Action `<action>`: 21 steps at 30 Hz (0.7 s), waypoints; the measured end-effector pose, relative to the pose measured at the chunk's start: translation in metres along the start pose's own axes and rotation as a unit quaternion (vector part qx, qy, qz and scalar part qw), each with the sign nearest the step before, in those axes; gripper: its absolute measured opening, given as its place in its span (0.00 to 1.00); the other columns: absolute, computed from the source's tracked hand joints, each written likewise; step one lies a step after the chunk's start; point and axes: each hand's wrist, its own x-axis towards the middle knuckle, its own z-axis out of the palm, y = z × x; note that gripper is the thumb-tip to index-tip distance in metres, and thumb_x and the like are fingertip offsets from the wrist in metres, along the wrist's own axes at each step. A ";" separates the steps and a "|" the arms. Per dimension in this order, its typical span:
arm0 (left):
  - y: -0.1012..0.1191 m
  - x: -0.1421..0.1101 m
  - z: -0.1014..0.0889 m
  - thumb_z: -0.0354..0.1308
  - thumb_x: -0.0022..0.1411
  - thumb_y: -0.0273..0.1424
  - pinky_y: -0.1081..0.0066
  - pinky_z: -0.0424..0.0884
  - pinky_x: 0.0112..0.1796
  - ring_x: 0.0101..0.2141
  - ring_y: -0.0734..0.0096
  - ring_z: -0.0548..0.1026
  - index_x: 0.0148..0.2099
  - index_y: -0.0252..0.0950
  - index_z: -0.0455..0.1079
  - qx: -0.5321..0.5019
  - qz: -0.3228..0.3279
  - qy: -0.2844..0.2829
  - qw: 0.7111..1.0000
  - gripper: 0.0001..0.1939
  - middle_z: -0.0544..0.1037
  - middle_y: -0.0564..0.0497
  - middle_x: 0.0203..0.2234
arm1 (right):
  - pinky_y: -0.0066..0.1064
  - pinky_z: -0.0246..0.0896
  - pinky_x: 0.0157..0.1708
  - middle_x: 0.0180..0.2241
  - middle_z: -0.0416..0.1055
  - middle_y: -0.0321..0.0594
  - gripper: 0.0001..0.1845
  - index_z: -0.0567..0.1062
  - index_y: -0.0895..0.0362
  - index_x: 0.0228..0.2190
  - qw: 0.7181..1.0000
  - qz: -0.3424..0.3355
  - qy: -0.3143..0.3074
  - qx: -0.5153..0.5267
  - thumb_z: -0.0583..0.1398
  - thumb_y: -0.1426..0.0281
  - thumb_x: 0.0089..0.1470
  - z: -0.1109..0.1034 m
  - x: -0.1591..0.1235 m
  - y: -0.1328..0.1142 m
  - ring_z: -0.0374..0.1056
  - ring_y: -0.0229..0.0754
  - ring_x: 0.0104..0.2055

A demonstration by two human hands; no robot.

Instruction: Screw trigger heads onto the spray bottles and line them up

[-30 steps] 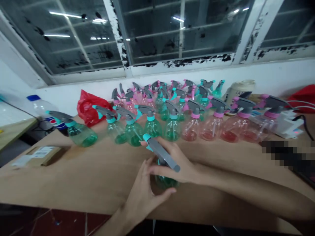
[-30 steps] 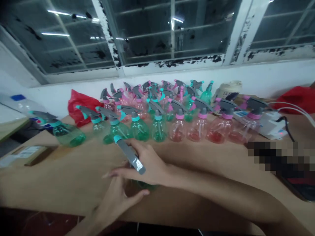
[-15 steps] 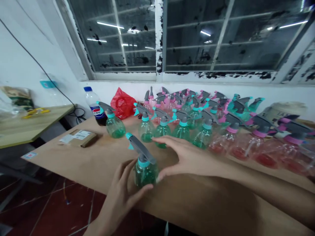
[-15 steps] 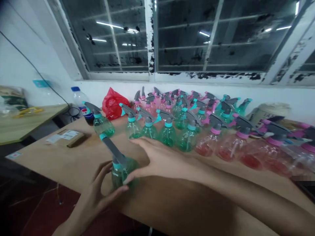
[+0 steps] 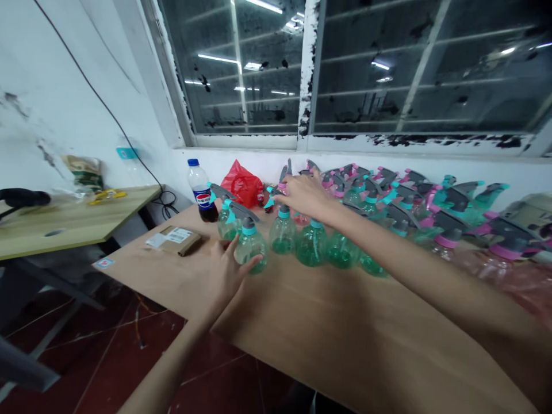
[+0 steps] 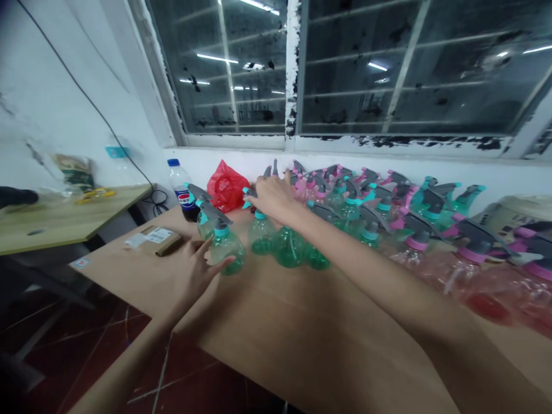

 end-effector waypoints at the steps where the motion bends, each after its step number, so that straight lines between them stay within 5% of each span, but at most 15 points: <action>1: -0.001 0.003 0.001 0.62 0.52 0.50 0.54 0.69 0.42 0.44 0.51 0.68 0.56 0.36 0.65 0.002 0.002 0.001 1.000 0.34 0.65 0.44 0.40 | 0.55 0.42 0.52 0.35 0.76 0.57 0.24 0.74 0.68 0.40 1.000 0.009 -0.003 -0.006 0.57 0.58 0.55 0.007 0.005 0.000 0.71 0.59 0.42; 9: -0.003 0.017 0.008 0.60 0.55 0.46 0.54 0.67 0.44 0.46 0.50 0.68 0.56 0.37 0.61 -0.014 0.016 -0.009 1.000 0.31 0.68 0.45 0.40 | 0.55 0.37 0.53 0.32 0.78 0.49 0.12 0.77 0.60 0.34 1.000 0.009 -0.001 -0.018 0.56 0.66 0.56 0.035 0.010 -0.004 0.72 0.54 0.39; 21: -0.006 0.023 0.015 0.60 0.56 0.42 0.52 0.69 0.43 0.47 0.49 0.69 0.54 0.38 0.59 -0.038 0.026 0.013 0.999 0.27 0.67 0.42 0.44 | 0.52 0.36 0.56 0.32 0.77 0.47 0.18 0.74 0.61 0.40 0.986 0.074 0.148 0.012 0.51 0.63 0.58 -0.013 0.038 0.003 0.72 0.52 0.40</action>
